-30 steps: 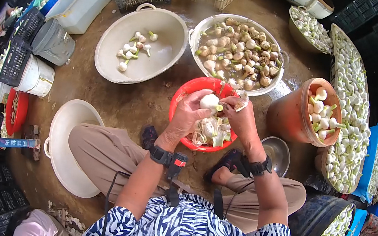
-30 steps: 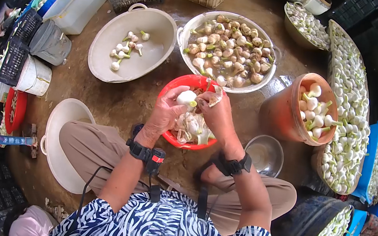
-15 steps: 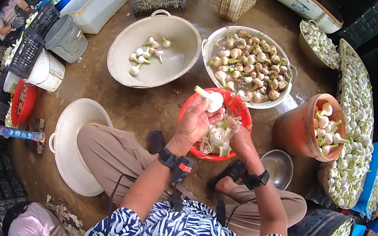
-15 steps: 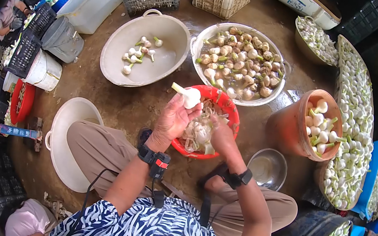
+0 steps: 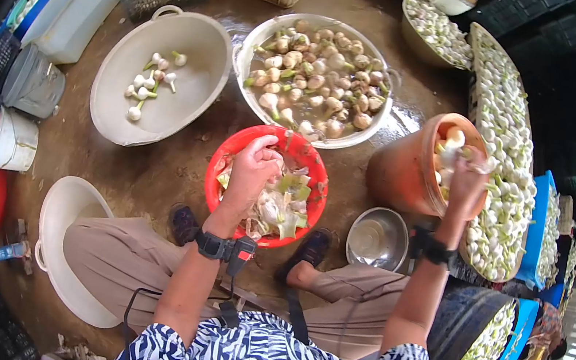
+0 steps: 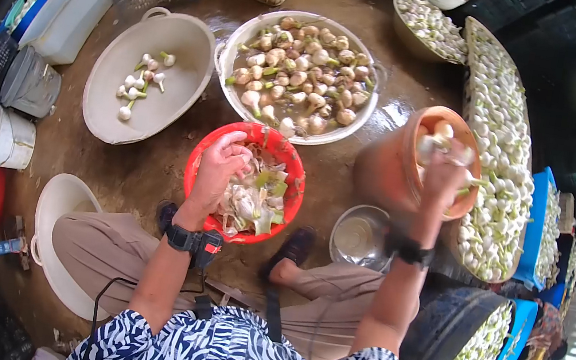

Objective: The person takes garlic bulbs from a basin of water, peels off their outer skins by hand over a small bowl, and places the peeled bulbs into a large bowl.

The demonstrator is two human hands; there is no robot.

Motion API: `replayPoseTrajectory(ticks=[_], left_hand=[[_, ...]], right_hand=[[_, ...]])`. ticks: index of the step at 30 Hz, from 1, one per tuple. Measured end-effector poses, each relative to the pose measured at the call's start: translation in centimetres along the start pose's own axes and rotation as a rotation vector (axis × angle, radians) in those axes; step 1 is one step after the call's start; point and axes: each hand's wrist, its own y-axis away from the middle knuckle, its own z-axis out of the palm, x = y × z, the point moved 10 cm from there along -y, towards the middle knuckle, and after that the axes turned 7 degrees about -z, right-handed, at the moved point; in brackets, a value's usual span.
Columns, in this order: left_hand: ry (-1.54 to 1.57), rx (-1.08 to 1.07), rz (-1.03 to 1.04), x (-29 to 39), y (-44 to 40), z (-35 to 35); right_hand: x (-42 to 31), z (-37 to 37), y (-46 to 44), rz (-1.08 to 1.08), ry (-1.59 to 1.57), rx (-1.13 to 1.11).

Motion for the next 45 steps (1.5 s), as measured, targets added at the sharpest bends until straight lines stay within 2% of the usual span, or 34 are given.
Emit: replayPoseTrajectory(ticks=[2, 3, 4, 5, 7, 8, 9, 10, 11, 12, 13, 15, 16, 17, 18, 20, 22, 24, 25, 26, 28, 30, 31, 32, 33, 34, 35, 36, 38, 40, 42, 44, 45], left_hand=[[0.02, 0.09, -0.001, -0.1, -0.9, -1.3], [-0.004, 0.13, 0.027, 0.0, -1.4, -2.0], [-0.03, 0.166, 0.053, 0.0, -2.0, -2.4], [-0.017, 0.185, 0.072, 0.3, -2.4, -2.4], [-0.026, 0.148, 0.049, 0.6, -3.3, -2.0], [-0.038, 0.113, 0.033, 0.7, -3.8, -1.9], [-0.05, 0.102, 0.022, 0.7, -4.4, -2.1], [-0.03, 0.116, 0.019, 1.0, -4.7, -2.4], [0.008, 0.112, 0.028, 0.4, -5.5, -3.0], [-0.103, 0.149, 0.083, 0.6, -6.0, -3.6], [-0.172, 0.205, 0.087, 0.3, -6.4, -4.4], [-0.186, 0.195, 0.157, 1.0, -7.0, -4.5], [-0.108, 0.174, 0.075, 0.8, -7.1, -4.3], [-0.076, 0.131, 0.086, 0.1, -7.7, -4.0], [-0.035, 0.07, 0.09, -0.7, -8.3, -3.3], [-0.044, 0.045, 0.1, -0.5, -8.2, -2.6], [-0.062, 0.049, 0.139, -0.7, -8.2, -2.3], [-0.186, 0.099, 0.138, -2.0, -9.0, -2.6], [-0.268, 0.064, 0.081, -2.1, -9.1, -2.5], [-0.275, 0.082, 0.098, -1.6, -8.8, -2.8], [-0.053, 0.038, -0.071, -3.0, -8.8, -2.4], [0.017, 0.016, -0.112, -2.7, -8.4, -2.0], [0.215, -0.108, -0.269, -3.2, -7.6, -0.5], [0.41, -0.233, -0.427, -3.7, -6.5, 1.2], [0.426, -0.484, -0.306, -2.8, -6.0, 3.7], [0.421, -0.486, -0.292, -3.1, -5.5, 4.2], [0.371, -0.288, -0.316, -4.4, -5.6, 2.8], [0.322, -0.086, -0.34, -5.9, -5.2, 1.0], [0.219, -0.033, -0.265, -6.2, -3.8, 0.2], [0.015, 0.071, -0.128, -5.7, -2.6, -1.4], [-0.043, 0.15, -0.108, -6.2, -1.6, -2.5], [-0.179, 0.342, 0.05, -5.3, -0.7, -4.2], [-0.166, 0.272, -0.106, -5.3, 0.5, -4.1]], right_hand=[[-2.7, -1.4, -1.5, -0.05, 0.047, 0.053], [-3.0, 1.5, -2.3, -0.078, 0.003, -0.001], [-5.8, 4.9, -1.3, -0.261, -0.254, -0.175], [1.3, 14.6, 0.1, -0.008, -0.688, -0.283], [-4.1, 23.1, 4.7, 0.178, -0.729, -0.589], [-7.2, 27.3, 5.3, -0.08, -0.356, -0.754], [-8.9, 31.4, 7.5, -0.316, -0.242, -0.962], [-9.0, 34.5, 9.4, -0.453, -0.024, -1.059], [-7.1, 38.9, 11.7, -0.636, 0.062, -1.074], [-6.1, 40.5, 11.9, -0.77, -0.131, -0.704], [-8.3, 40.4, 12.0, -0.775, -0.045, -0.898], [-7.0, 44.7, 13.5, -0.714, 0.211, -1.215], [-7.1, 44.3, 12.7, -0.667, 0.131, -1.24], [-8.4, 42.5, 11.5, -0.755, 0.039, -1.138], [-8.4, 41.9, 10.9, -0.559, -0.158, -1.222], [-5.4, 44.2, 12.7, -0.483, -0.016, -1.212], [-5.6, 43.1, 13.4, -0.395, 0.034, -1.232], [-7.4, 42.1, 13.0, -0.596, -0.1, -1.085], [-5.9, 43.5, 12.8, -0.599, -0.225, -1.043], [-8.9, 39.0, 11.3, -0.202, -0.328, -1.214], [-10.2, 35.7, 10.9, 0.024, -0.666, -1.199], [-14.4, 30.6, 11.7, 0.033, -1.001, -1.279], [-16.8, 27.8, 12.4, 0.022, -1.045, -1.292], [-19.3, 25.2, 13.3, 0.009, -1.089, -1.308], [-20.9, 23.2, 13.8, -0.179, -0.887, -1.298], [-22.7, 21.1, 14.4, -0.359, -0.683, -1.273], [-24.7, 17.6, 13.8, -0.498, -0.394, -1.115], [-25.0, 17.3, 14.6, -0.508, -0.399, -1.111], [-26.3, 15.9, 17.3, -0.948, -0.142, -0.811], [-26.5, 15.7, 19.3, -0.985, -0.126, -0.746], [-28.5, 13.5, 20.5, -1.072, -0.182, -0.633], [-28.4, 13.7, 21.4, -1.053, -0.176, -0.648], [-29.0, 13.0, 21.5, -1.052, -0.178, -0.651]])
